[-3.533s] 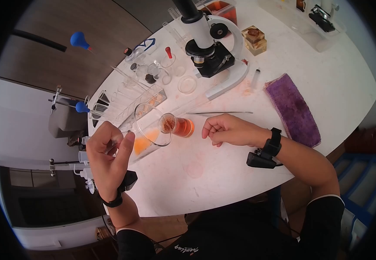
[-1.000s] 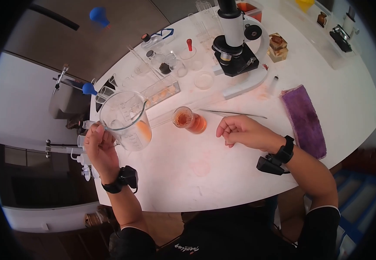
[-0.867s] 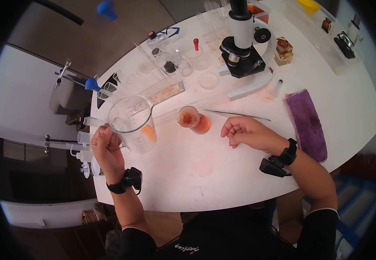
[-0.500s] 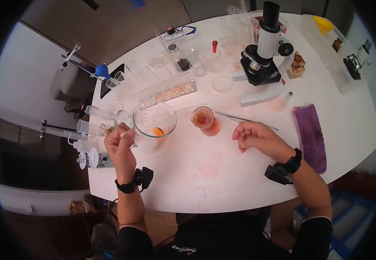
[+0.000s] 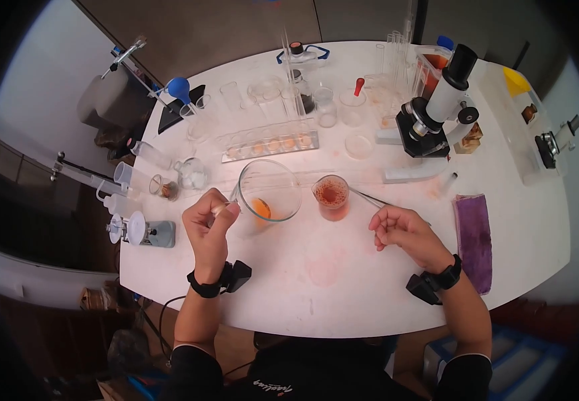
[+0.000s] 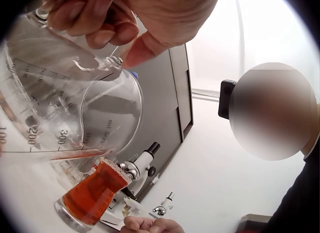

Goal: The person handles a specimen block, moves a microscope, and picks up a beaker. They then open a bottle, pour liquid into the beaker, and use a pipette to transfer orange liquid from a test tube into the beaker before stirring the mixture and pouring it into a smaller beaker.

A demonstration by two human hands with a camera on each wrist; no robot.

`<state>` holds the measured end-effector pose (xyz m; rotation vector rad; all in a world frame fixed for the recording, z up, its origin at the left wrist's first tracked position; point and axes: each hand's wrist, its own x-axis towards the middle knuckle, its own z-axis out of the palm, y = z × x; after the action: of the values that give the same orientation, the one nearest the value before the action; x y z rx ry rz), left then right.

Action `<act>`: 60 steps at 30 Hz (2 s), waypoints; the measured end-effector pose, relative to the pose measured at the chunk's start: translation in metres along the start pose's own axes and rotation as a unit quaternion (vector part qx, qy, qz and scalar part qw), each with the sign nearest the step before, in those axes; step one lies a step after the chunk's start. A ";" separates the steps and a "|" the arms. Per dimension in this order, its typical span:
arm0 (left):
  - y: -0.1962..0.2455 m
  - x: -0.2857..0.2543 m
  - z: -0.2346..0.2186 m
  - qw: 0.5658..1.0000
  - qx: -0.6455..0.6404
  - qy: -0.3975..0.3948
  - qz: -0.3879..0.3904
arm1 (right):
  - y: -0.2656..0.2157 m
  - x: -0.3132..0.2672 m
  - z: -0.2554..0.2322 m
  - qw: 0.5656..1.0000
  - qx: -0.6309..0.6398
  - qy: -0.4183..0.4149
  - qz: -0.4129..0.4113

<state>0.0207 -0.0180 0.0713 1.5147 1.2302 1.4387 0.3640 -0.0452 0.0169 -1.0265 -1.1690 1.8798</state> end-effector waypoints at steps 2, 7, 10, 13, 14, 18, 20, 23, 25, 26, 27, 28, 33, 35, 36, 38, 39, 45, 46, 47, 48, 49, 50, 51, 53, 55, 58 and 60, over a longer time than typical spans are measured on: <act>-0.004 -0.002 0.000 1.000 -0.003 0.006 0.006 | -0.001 0.000 0.001 1.000 -0.002 0.005 -0.001; -0.009 -0.003 0.003 0.999 -0.022 0.017 0.019 | 0.002 0.001 0.000 1.000 0.004 0.003 -0.005; -0.014 -0.004 0.004 0.999 -0.030 0.019 0.020 | 0.000 0.001 0.000 1.000 0.007 0.004 -0.001; -0.017 -0.006 0.004 0.999 -0.032 0.021 0.017 | -0.001 0.000 0.001 1.000 0.007 0.006 0.003; -0.019 -0.006 0.004 0.999 -0.032 0.023 0.018 | 0.000 0.001 0.001 1.000 0.007 0.006 0.004; -0.023 -0.007 0.004 0.999 -0.041 0.031 0.012 | 0.002 0.001 0.000 1.000 0.002 0.007 0.003; -0.027 -0.007 0.002 0.998 -0.051 0.037 0.016 | 0.002 0.001 0.001 1.000 0.007 0.015 0.002; -0.029 -0.008 0.005 0.996 -0.071 0.047 0.014 | 0.001 0.001 0.004 1.000 0.025 0.019 0.002; -0.029 -0.008 0.005 0.995 -0.081 0.050 0.012 | -0.001 0.001 0.004 1.000 0.016 0.019 0.006; -0.030 -0.008 0.004 0.995 -0.085 0.050 0.012 | -0.001 0.002 0.004 1.000 0.012 0.019 0.008; -0.032 -0.009 0.003 0.995 -0.088 0.050 0.011 | -0.001 0.002 0.004 1.000 0.015 0.016 0.009; -0.031 -0.009 0.003 0.995 -0.085 0.047 0.010 | -0.002 0.002 0.004 1.000 0.018 0.014 0.011; -0.035 -0.010 0.002 0.993 -0.109 0.054 -0.007 | -0.003 0.002 0.005 1.000 0.023 0.013 0.016; -0.039 -0.009 0.000 0.987 -0.144 0.062 -0.031 | -0.003 0.002 0.005 0.999 0.025 0.013 0.018; -0.041 -0.009 0.000 0.984 -0.161 0.065 -0.042 | -0.002 0.002 0.005 0.999 0.025 0.011 0.018; -0.043 -0.009 0.000 0.976 -0.194 0.067 -0.067 | -0.002 0.002 0.004 1.000 0.025 0.009 0.015; -0.044 -0.009 0.000 0.972 -0.211 0.065 -0.078 | -0.003 0.001 0.005 1.000 0.018 0.013 0.017; -0.043 -0.009 0.004 0.952 -0.278 0.067 -0.105 | -0.005 -0.002 0.010 0.999 -0.004 0.028 0.022; -0.045 -0.010 0.004 0.951 -0.282 0.061 -0.108 | -0.005 -0.003 0.011 0.999 -0.003 0.029 0.017; -0.049 -0.011 0.003 0.950 -0.287 0.055 -0.109 | -0.007 -0.003 0.012 0.999 -0.004 0.030 0.012; -0.052 -0.011 0.003 0.949 -0.293 0.050 -0.108 | -0.009 -0.005 0.014 0.999 -0.008 0.036 0.003; -0.051 -0.011 0.003 0.949 -0.293 0.048 -0.108 | -0.012 -0.008 0.015 0.999 -0.013 0.042 -0.005; -0.049 -0.012 0.005 0.949 -0.293 0.045 -0.109 | -0.014 -0.011 0.017 0.999 -0.016 0.048 -0.013; -0.048 -0.012 0.007 0.949 -0.292 0.042 -0.111 | -0.019 -0.014 0.020 0.998 -0.017 0.050 -0.032; -0.049 -0.011 0.008 0.947 -0.300 0.032 -0.115 | -0.034 -0.024 0.026 0.996 -0.018 0.052 -0.070; -0.051 -0.011 0.008 0.943 -0.307 0.027 -0.123 | -0.052 -0.034 0.029 0.992 -0.038 0.059 -0.106; -0.054 -0.011 0.007 0.939 -0.315 0.023 -0.134 | -0.084 -0.045 0.041 0.979 -0.067 0.072 -0.179; -0.054 -0.012 0.006 0.938 -0.320 0.021 -0.134 | -0.106 -0.046 0.052 0.967 -0.090 0.070 -0.228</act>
<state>0.0187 -0.0124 0.0163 0.8434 0.8255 1.4929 0.3537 -0.0665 0.1417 -0.8744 -1.3738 1.3415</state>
